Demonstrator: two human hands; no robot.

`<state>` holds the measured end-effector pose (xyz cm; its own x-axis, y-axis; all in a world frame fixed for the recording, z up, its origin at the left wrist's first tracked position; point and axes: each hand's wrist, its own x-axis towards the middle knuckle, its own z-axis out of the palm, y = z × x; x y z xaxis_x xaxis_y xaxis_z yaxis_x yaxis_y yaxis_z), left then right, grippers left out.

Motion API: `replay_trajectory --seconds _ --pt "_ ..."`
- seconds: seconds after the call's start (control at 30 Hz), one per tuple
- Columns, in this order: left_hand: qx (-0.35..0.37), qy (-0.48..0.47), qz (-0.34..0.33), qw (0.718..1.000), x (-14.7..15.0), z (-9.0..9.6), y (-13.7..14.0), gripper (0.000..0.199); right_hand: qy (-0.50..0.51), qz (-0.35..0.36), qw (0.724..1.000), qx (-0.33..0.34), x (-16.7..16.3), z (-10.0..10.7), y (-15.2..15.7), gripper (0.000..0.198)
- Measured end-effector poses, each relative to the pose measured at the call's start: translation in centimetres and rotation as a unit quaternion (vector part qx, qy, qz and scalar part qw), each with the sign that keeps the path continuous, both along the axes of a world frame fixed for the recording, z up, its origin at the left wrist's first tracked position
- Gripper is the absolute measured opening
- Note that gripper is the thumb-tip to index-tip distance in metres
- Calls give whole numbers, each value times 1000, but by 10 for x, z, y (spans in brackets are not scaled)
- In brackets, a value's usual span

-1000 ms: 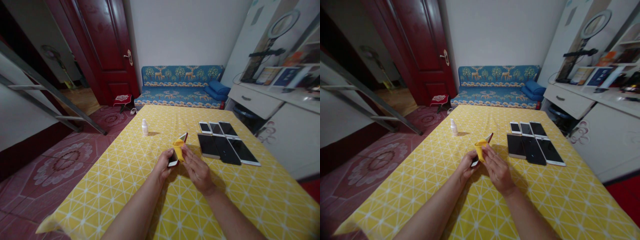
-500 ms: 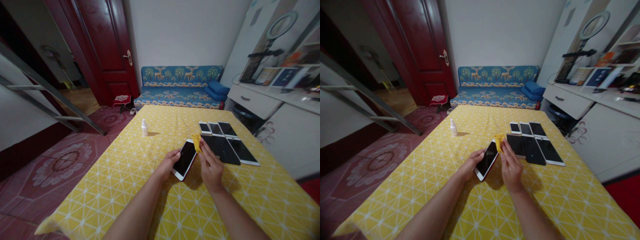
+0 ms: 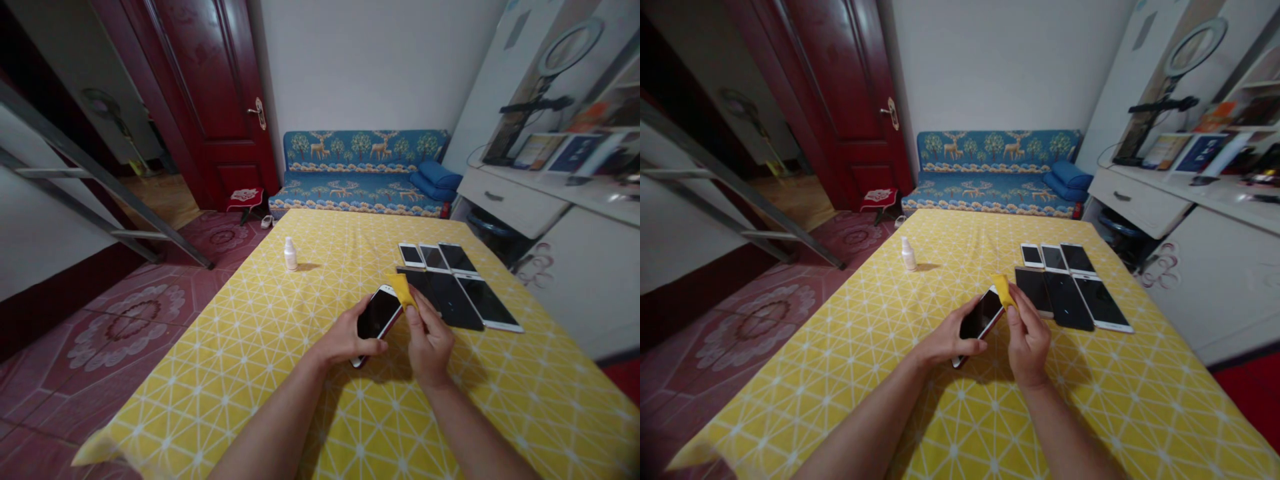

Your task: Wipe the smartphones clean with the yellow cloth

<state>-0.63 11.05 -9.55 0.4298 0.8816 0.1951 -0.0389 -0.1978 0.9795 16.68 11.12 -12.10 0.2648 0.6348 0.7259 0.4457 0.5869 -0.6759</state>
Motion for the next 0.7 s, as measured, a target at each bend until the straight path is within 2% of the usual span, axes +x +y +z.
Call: replay_trajectory --seconds 0.27,0.4,0.5,0.6,0.7 --pt "-7 -18 -55 998 -2 0 1 76 118 17 988 -93 9 -15 5 34" --pt "-29 -46 -67 996 -4 -1 0 74 112 23 987 -110 9 -15 8 34" --pt "-86 -75 -82 990 -3 -3 0 71 95 22 988 -119 5 -10 8 34" --pt "-165 -147 -118 968 1 -7 -1 65 74 15 991 -115 1 -6 7 34" --pt "-241 -255 -142 925 6 -12 -2 62 33 -3 994 -102 -1 -6 8 33"
